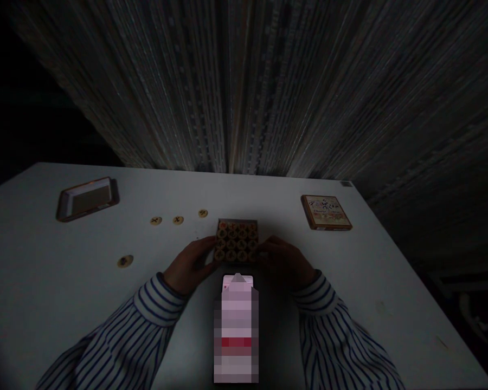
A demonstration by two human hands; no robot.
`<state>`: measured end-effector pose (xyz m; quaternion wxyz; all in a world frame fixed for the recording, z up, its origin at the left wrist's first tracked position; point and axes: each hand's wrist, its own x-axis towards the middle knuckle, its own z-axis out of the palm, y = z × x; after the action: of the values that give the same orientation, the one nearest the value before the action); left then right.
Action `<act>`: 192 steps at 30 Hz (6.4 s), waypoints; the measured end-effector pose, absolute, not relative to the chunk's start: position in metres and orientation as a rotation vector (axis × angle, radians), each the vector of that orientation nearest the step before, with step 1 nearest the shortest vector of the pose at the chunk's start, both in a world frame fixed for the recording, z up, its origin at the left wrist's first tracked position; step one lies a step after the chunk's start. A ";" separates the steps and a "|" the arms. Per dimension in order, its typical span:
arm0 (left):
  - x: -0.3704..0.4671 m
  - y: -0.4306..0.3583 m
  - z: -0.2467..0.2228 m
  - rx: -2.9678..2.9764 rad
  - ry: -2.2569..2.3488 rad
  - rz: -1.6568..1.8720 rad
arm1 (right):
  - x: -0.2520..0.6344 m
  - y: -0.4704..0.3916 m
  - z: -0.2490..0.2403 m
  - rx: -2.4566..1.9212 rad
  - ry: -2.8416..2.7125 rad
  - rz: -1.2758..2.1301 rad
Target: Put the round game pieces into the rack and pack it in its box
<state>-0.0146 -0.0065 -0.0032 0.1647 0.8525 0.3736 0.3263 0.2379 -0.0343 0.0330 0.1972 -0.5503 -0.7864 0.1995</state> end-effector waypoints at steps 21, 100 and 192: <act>-0.015 -0.009 -0.001 2.397 1.120 0.919 | 0.214 -0.038 0.028 -1.372 -2.370 -0.027; -0.014 -0.008 0.001 2.366 1.173 0.839 | 0.232 -0.035 0.019 -1.506 -2.224 0.420; -0.019 -0.013 0.019 2.066 1.441 1.117 | 0.232 -0.030 0.026 -1.647 -1.701 0.167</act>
<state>-0.0186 -0.0131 0.0192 0.1917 0.7358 0.5133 0.3980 0.2320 -0.0297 0.0257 0.3745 -0.6434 -0.6645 0.0651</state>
